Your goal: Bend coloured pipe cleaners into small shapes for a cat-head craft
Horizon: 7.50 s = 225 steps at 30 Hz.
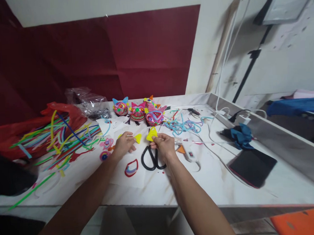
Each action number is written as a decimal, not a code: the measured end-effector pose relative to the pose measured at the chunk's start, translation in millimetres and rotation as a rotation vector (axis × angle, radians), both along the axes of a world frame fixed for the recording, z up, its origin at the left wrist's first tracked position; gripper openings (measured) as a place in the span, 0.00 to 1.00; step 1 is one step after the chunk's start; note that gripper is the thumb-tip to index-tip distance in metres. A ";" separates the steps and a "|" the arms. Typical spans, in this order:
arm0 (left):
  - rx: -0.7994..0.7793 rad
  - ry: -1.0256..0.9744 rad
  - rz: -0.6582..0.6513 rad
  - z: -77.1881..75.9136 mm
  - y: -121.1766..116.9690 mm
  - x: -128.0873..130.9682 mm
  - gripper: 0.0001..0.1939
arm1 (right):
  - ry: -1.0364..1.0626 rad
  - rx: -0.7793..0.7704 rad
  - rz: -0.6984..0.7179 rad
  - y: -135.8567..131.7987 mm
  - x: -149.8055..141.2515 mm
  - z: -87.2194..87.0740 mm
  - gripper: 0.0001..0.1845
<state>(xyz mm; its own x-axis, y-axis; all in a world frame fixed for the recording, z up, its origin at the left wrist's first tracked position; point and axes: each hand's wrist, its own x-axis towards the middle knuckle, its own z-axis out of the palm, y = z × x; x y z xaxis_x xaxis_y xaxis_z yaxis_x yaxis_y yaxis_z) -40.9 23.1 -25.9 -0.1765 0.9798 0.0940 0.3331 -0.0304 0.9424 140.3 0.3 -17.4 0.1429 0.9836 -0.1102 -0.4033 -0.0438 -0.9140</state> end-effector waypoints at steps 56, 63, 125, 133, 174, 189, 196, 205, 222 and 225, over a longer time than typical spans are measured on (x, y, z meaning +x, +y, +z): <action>0.079 -0.194 -0.223 14.0 -25.6 28.0 0.08 | -1.099 0.694 -0.107 -14.4 -2.9 -10.3 0.11; -0.009 -0.345 -0.214 14.4 -23.0 29.1 0.08 | -0.748 0.571 -0.122 -11.8 -6.1 -8.6 0.10; 0.034 -0.592 -0.236 6.7 -25.0 37.2 0.17 | 0.387 0.151 0.096 -8.6 -11.4 3.3 0.11; 0.077 -0.480 -0.170 15.5 -24.0 30.9 0.19 | 0.081 0.197 0.000 -11.6 -10.0 6.2 0.14; 0.402 0.093 -0.110 10.5 -31.8 30.7 0.02 | -0.256 0.275 0.004 -7.3 -4.1 1.4 0.11; 0.085 -0.217 -0.254 13.1 -25.3 29.9 0.12 | -0.231 0.253 -0.002 -3.3 -1.0 1.4 0.07; -0.039 -0.405 -0.265 12.9 -25.5 31.6 0.16 | -0.079 0.142 0.058 -4.4 -2.6 1.7 0.08; -0.189 -0.557 -0.451 13.3 -26.7 26.8 0.19 | 0.014 0.152 0.104 -1.7 0.6 1.9 0.14; -0.110 -0.613 -0.276 25.2 -14.1 9.7 0.15 | -0.075 0.403 -0.162 5.3 15.8 5.2 0.13; -0.163 -0.488 -0.381 28.2 -14.3 3.2 0.16 | 0.053 0.349 -0.190 8.4 22.5 7.2 0.17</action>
<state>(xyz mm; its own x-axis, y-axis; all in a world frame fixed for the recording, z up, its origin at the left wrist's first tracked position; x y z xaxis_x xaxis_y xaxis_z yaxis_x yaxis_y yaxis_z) -37.7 8.8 2.3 0.2025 0.9771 -0.0650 -0.1415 0.0948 0.9854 162.8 8.7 -10.2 0.3286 0.9199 0.2140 -0.4215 0.3456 -0.8384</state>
